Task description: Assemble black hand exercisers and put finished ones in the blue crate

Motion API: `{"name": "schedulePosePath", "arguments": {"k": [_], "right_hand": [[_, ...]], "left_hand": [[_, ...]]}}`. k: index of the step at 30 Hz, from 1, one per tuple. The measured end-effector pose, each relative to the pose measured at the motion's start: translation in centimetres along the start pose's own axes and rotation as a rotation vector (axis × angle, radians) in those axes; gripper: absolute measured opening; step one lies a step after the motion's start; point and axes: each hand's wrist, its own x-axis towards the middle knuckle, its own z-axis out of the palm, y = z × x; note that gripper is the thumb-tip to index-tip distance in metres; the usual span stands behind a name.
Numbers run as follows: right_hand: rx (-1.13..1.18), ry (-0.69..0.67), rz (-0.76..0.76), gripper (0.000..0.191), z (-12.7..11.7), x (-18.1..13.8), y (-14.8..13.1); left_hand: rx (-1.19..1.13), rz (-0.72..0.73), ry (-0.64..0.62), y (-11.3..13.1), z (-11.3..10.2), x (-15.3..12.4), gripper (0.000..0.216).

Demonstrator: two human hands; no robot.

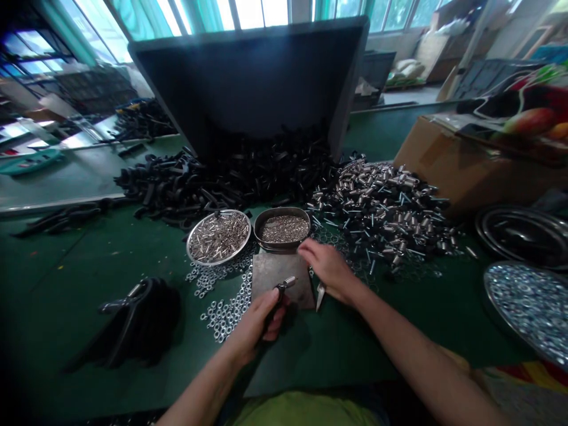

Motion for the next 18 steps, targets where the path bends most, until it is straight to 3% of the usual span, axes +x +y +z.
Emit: {"name": "schedulePosePath", "arguments": {"k": [1,2,6,9,12,14,18], "right_hand": [[-0.288,0.111,0.036,0.020,-0.8,1.2,1.6],[-0.384,0.153,0.070,0.020,-1.5,2.4,3.1],[-0.522,0.143,0.107,0.021,-3.2,5.2,7.5],[-0.563,0.137,0.100,0.025,-3.2,5.4,8.0],[-0.476,0.205,0.043,0.027,-3.0,4.3,6.3],[-0.277,0.249,-0.025,0.023,-2.8,2.7,3.9],[0.165,0.162,-0.129,0.017,-1.8,-1.3,-1.9]], "left_hand": [[-0.035,-0.003,0.011,0.0,-0.1,0.0,0.046],[-0.070,0.006,0.032,0.0,-0.2,0.0,0.047],[-0.285,0.002,0.109,-0.2,-0.7,0.6,0.060],[-0.472,-0.080,0.180,0.2,-1.2,1.2,0.060],[-0.637,-0.076,0.212,0.8,-1.8,1.6,0.041],[-0.722,-0.033,0.186,1.2,-2.0,1.7,0.030],[-0.784,0.014,0.155,1.3,-1.7,1.8,0.024]]}}
